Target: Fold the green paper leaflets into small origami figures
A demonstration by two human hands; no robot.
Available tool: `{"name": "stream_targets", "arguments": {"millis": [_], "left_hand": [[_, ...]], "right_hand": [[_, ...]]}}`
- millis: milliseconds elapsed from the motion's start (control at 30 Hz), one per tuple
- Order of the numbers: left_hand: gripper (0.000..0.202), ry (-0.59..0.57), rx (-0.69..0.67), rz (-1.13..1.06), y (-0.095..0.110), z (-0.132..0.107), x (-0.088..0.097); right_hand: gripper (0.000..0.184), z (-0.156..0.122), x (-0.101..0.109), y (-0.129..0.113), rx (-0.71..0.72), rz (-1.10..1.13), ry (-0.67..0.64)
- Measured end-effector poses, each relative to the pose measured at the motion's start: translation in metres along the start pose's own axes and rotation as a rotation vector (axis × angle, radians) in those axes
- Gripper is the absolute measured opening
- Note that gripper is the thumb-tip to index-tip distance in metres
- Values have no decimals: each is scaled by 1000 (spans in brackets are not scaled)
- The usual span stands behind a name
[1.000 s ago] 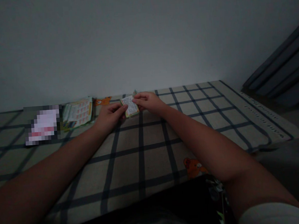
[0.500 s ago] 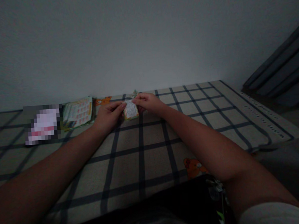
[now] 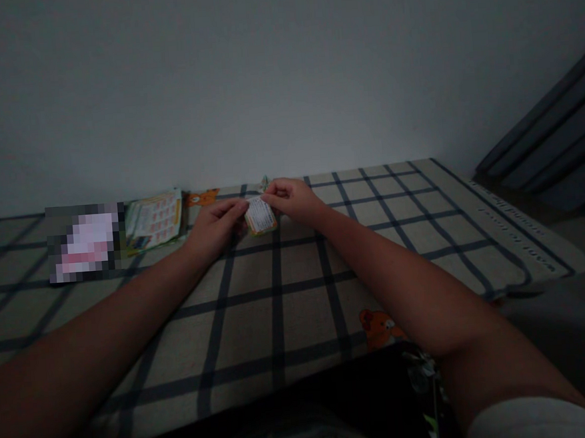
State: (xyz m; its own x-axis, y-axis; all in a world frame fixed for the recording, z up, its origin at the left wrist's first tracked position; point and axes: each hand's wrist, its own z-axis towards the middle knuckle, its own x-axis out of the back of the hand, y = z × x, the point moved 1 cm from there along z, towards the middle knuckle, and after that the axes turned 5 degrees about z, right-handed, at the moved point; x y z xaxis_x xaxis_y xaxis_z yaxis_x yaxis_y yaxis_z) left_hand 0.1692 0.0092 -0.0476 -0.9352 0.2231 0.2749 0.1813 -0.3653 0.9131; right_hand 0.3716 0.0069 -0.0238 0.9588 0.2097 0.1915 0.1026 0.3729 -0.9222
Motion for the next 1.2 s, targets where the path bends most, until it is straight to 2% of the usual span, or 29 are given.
{"name": "stream_targets", "arguments": {"millis": [133, 333, 467, 567, 733, 833, 933, 1000, 1133, 1200], "left_hand": [[41, -8, 9, 4, 1, -1, 0], [43, 54, -40, 94, -5, 3, 3], [40, 78, -53, 91, -5, 4, 3], [35, 42, -44, 44, -2, 2, 2], [16, -36, 63, -68, 1, 0, 2], [21, -103, 64, -12, 3, -2, 1], [32, -122, 18, 80, 5, -4, 0], [35, -99, -4, 90, 5, -4, -1], [37, 24, -33, 108, 3, -3, 1], [33, 27, -25, 123, 1, -2, 3]], "right_hand": [[22, 0, -1, 0, 10, -17, 16], [25, 1, -1, 4, -123, 86, -50], [23, 2, 1, 5, -128, 63, -71], [22, 4, 2, 6, -85, 20, -39], [20, 3, 1, 5, -65, 19, -59], [23, 2, -1, 4, -100, 9, -95], [27, 0, -1, 3, -96, -5, -121], [32, 1, 0, 3, -78, -1, -121], [40, 3, 2, 6, -35, -1, -118], [41, 4, 4, 6, -11, -29, -97]]}}
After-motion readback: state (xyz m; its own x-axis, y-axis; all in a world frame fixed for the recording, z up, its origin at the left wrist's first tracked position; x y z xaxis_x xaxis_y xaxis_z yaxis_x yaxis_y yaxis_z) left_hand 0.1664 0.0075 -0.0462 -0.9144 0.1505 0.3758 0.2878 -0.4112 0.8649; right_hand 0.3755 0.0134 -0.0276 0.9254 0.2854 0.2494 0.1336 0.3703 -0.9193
